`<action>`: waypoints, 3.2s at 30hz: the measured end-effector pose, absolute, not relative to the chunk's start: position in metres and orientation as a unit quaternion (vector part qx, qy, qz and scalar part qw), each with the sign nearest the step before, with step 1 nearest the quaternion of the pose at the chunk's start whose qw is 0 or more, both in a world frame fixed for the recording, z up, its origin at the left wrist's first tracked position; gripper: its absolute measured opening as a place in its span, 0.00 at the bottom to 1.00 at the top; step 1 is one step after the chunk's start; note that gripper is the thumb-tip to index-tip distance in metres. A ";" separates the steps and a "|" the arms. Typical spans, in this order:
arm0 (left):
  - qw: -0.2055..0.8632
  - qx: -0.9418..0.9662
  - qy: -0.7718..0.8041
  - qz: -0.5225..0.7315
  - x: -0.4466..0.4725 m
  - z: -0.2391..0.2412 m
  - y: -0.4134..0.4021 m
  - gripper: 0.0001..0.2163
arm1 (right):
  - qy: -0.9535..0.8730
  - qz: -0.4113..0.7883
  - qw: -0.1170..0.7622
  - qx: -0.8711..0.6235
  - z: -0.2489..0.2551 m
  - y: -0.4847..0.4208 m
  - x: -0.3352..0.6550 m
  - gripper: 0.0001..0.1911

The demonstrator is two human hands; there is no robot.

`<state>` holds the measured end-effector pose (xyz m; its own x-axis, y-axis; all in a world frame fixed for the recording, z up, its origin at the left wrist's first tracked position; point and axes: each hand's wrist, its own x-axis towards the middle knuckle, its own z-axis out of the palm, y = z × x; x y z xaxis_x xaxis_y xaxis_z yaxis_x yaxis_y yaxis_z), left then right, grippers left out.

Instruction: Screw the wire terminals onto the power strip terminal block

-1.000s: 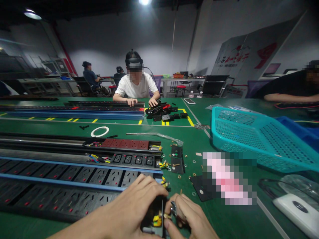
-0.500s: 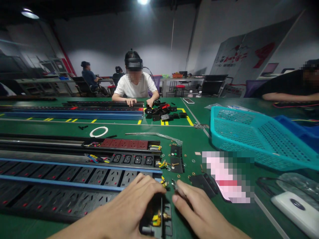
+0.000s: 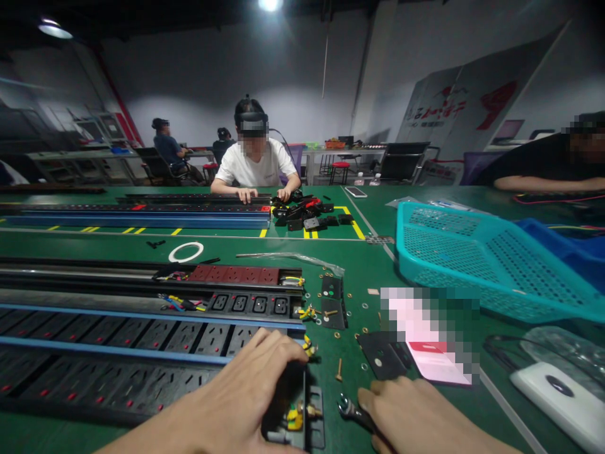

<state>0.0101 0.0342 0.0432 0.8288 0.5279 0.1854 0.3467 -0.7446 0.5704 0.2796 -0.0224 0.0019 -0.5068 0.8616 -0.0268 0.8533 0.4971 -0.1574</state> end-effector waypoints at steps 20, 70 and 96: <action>0.259 0.921 0.241 0.162 0.011 0.039 0.037 0.28 | -0.854 0.136 0.087 -0.495 0.012 -0.025 0.285 0.18; 0.256 0.900 0.292 0.198 0.039 0.058 0.074 0.03 | -0.615 0.375 0.486 -0.495 -0.006 0.020 0.218 0.09; 0.187 0.895 0.347 0.208 0.032 0.035 0.068 0.09 | -0.665 0.330 0.436 -0.508 -0.008 0.014 0.224 0.06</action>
